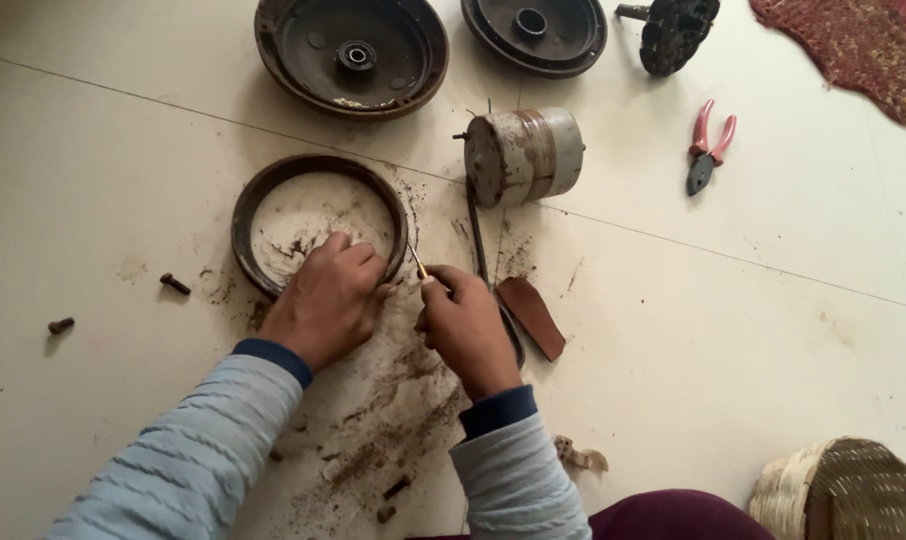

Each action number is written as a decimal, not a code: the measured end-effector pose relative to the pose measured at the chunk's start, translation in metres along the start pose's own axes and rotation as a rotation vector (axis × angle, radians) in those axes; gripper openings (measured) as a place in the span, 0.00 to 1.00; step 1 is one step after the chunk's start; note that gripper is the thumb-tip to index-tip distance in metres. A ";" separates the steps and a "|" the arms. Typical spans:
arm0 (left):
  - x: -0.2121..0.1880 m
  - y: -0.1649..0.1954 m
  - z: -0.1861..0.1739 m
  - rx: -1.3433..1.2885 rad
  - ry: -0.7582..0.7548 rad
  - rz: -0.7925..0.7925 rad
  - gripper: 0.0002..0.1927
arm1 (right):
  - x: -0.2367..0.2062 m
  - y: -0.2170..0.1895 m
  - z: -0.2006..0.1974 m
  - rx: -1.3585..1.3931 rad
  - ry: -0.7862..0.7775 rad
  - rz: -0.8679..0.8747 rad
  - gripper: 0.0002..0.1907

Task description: The person scrapes a circular metal ring with a metal tool to remove dirt and debris. They rotate the ring and continue scraping its surface while other mechanical parts and tools lie nearby.

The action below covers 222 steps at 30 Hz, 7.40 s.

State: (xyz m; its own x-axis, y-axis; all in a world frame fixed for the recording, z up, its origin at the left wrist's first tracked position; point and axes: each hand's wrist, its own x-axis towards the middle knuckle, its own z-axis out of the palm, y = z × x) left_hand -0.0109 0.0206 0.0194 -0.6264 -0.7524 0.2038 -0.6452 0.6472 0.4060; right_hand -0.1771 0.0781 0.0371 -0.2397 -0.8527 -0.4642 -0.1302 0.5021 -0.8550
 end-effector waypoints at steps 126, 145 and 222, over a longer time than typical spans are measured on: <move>-0.005 0.022 0.013 0.115 0.110 -0.119 0.20 | 0.017 -0.022 -0.012 -0.300 0.103 -0.014 0.20; -0.006 0.023 0.008 0.112 0.216 -0.077 0.15 | 0.018 -0.014 -0.010 -0.324 0.139 -0.019 0.20; 0.007 0.003 0.010 0.211 0.195 -0.084 0.12 | 0.000 -0.015 0.031 -0.465 0.356 -0.540 0.11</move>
State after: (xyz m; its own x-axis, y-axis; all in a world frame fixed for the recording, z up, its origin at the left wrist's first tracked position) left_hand -0.0214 0.0187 0.0134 -0.4847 -0.8003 0.3529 -0.7804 0.5779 0.2389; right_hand -0.1457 0.0661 0.0430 -0.3115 -0.9373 0.1561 -0.6858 0.1081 -0.7197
